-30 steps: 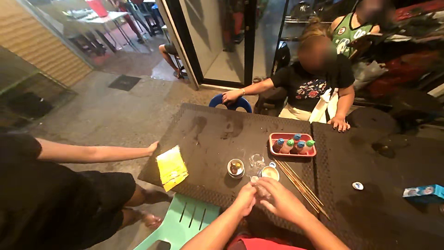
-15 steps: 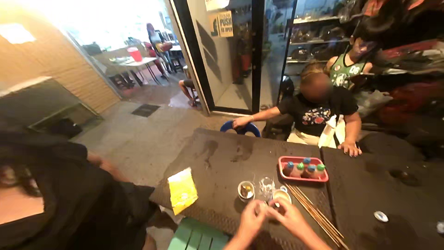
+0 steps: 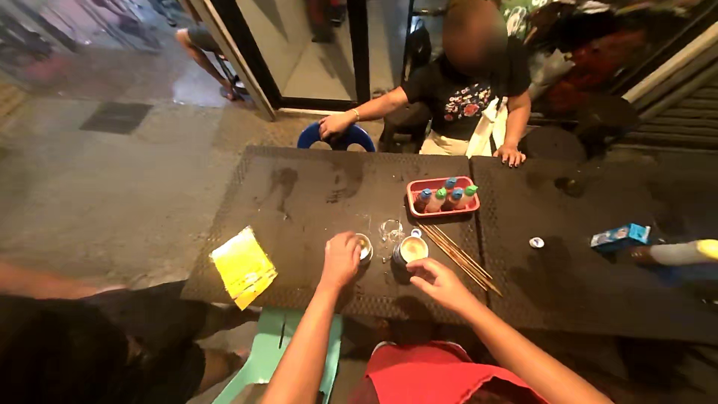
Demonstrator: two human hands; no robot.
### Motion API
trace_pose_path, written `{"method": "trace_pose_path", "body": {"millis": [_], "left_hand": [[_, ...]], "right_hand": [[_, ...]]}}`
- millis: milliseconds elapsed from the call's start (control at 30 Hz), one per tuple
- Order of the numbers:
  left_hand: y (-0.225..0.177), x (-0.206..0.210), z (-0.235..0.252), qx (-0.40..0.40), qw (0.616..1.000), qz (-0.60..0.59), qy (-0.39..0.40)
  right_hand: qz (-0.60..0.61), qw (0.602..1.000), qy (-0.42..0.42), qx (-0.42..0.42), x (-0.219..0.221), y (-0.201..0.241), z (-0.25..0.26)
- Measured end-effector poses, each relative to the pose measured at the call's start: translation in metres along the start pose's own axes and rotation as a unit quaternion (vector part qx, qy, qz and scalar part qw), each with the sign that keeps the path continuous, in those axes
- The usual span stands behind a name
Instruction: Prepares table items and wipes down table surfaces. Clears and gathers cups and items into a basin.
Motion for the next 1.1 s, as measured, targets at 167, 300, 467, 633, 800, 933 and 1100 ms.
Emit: {"method": "trace_pose_path", "body": {"millis": [167, 300, 467, 633, 800, 933, 1100], "left_hand": [[-0.001, 0.01, -0.003, 0.017, 0.997, -0.057, -0.039], [-0.016, 0.0, 0.002, 0.03, 0.999, 0.007, -0.04], [-0.009, 0.026, 0.015, -0.008, 0.995, 0.071, 0.068], [-0.011, 0.011, 0.016, -0.014, 0.995, 0.089, 0.047], [-0.021, 0.0, 0.011, 0.069, 0.993, 0.084, -0.041], [-0.008, 0.022, 0.006, 0.036, 0.995, 0.082, 0.054], [-0.014, 0.01, 0.013, 0.061, 0.995, 0.083, 0.012]], "right_hand": [[-0.011, 0.999, -0.053, 0.005, -0.026, -0.011, -0.008], [-0.01, 0.992, -0.126, -0.003, -0.054, -0.019, -0.012], [0.017, 0.985, -0.171, 0.02, -0.071, -0.039, -0.003], [0.0, 0.98, -0.181, 0.085, -0.094, -0.066, 0.025], [-0.063, 0.982, -0.156, 0.083, -0.101, -0.048, 0.034], [-0.037, 0.984, -0.152, 0.082, -0.081, -0.062, 0.016], [0.017, 0.973, -0.173, 0.15, -0.081, -0.094, -0.01]]}}
Point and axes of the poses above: each hand's wrist, its own z-axis towards the middle knuckle, its own x-axis out of the palm, y = z × x, the point moved 8 cm from there along z, towards the middle knuckle, and after that the axes turned 2 degrees about y, right-handed, at the moved point
